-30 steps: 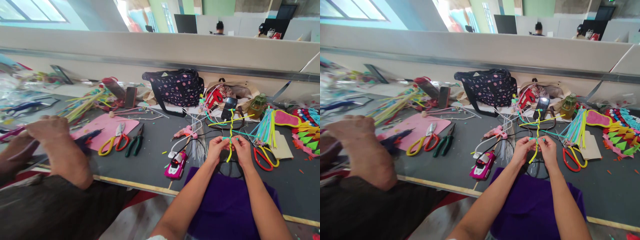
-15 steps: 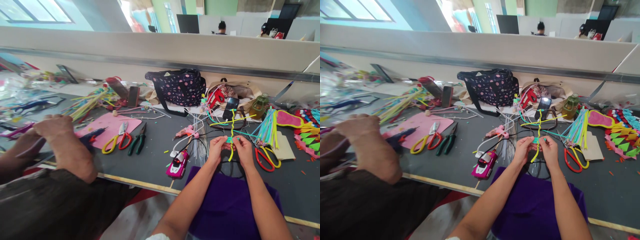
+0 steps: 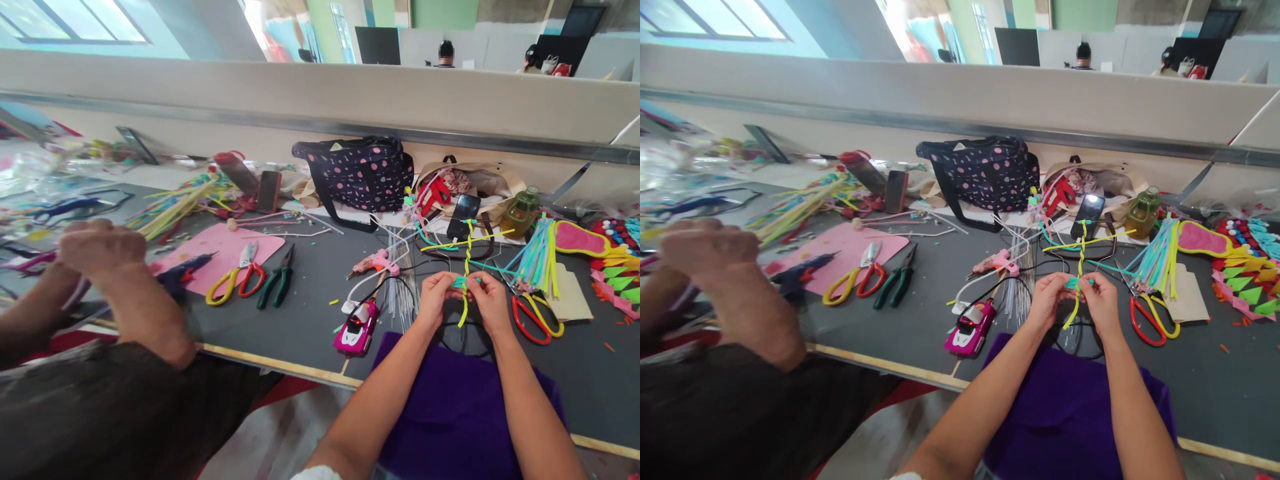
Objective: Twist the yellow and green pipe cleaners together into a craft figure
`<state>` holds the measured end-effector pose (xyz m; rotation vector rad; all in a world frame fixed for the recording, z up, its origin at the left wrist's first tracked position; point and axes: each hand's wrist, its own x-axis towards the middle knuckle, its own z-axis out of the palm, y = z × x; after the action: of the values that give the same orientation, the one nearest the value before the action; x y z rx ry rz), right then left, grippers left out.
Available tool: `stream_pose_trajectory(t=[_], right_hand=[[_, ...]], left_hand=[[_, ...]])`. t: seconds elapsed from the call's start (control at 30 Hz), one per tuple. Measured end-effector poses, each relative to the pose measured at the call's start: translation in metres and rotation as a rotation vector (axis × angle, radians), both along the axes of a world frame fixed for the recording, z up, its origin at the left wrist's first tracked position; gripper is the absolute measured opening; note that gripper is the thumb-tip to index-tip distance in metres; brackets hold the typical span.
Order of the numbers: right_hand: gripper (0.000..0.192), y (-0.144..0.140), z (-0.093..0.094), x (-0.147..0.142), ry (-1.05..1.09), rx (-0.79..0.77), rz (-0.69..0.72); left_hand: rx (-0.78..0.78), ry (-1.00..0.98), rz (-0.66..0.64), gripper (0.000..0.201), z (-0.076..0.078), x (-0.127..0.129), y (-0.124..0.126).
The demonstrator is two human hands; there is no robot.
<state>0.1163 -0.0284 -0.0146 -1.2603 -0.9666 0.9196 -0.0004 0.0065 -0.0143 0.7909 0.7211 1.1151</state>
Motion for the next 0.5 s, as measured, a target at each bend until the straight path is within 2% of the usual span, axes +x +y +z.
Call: stream_pose_trajectory(t=[0.13,0.5], right_hand=[[0.028,-0.0002,-0.0016,0.0005,-0.007,0.009,-0.022],[0.026,0.0001,-0.0018,0.0004,0.025,0.009,-0.027]], left_hand=[[-0.033,-0.020,-0.003,0.024,0.0001,-0.0001,0.0002],[-0.037,-0.103,-0.053,0.021,-0.0023,-0.0010,0.0012]])
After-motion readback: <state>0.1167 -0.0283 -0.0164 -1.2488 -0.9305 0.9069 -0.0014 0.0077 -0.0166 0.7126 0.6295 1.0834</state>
